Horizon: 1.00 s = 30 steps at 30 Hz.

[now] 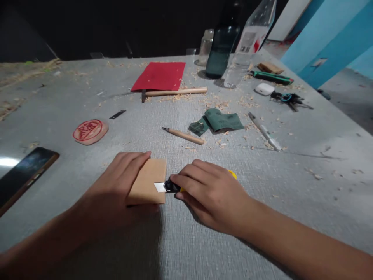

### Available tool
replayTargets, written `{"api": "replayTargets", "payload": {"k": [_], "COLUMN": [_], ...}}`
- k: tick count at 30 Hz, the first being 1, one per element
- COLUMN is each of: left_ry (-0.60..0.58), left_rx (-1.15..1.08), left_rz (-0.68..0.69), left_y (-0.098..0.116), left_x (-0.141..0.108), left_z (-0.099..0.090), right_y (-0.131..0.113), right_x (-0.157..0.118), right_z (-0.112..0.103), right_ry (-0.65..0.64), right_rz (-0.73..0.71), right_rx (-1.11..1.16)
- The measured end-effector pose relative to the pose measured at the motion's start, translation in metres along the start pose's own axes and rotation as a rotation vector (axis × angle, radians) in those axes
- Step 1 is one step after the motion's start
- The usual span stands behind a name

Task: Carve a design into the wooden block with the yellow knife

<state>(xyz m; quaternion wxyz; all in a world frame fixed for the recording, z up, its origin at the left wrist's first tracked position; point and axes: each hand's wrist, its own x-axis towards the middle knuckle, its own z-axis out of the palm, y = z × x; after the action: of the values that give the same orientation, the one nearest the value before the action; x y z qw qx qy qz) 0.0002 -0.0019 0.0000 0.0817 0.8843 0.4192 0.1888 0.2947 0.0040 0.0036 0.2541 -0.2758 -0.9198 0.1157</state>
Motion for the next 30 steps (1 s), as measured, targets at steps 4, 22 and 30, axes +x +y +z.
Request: {"api": "replayTargets", "payload": {"k": [4, 22, 30], "left_ry": [-0.015, -0.053, -0.047], "left_rx": [0.027, -0.035, -0.013], "left_rz": [-0.024, 0.037, -0.031], "left_y": [0.003, 0.004, 0.011], "left_x": [0.002, 0.0, -0.003], "left_z": [-0.004, -0.004, -0.007], "right_y": [-0.001, 0.001, 0.001], "right_x": [-0.001, 0.003, 0.002], "right_z": [-0.002, -0.001, -0.003], "right_ry": [-0.006, 0.029, 0.027], "right_rz": [0.009, 0.001, 0.001], "right_rx": [0.01, 0.035, 0.007]}}
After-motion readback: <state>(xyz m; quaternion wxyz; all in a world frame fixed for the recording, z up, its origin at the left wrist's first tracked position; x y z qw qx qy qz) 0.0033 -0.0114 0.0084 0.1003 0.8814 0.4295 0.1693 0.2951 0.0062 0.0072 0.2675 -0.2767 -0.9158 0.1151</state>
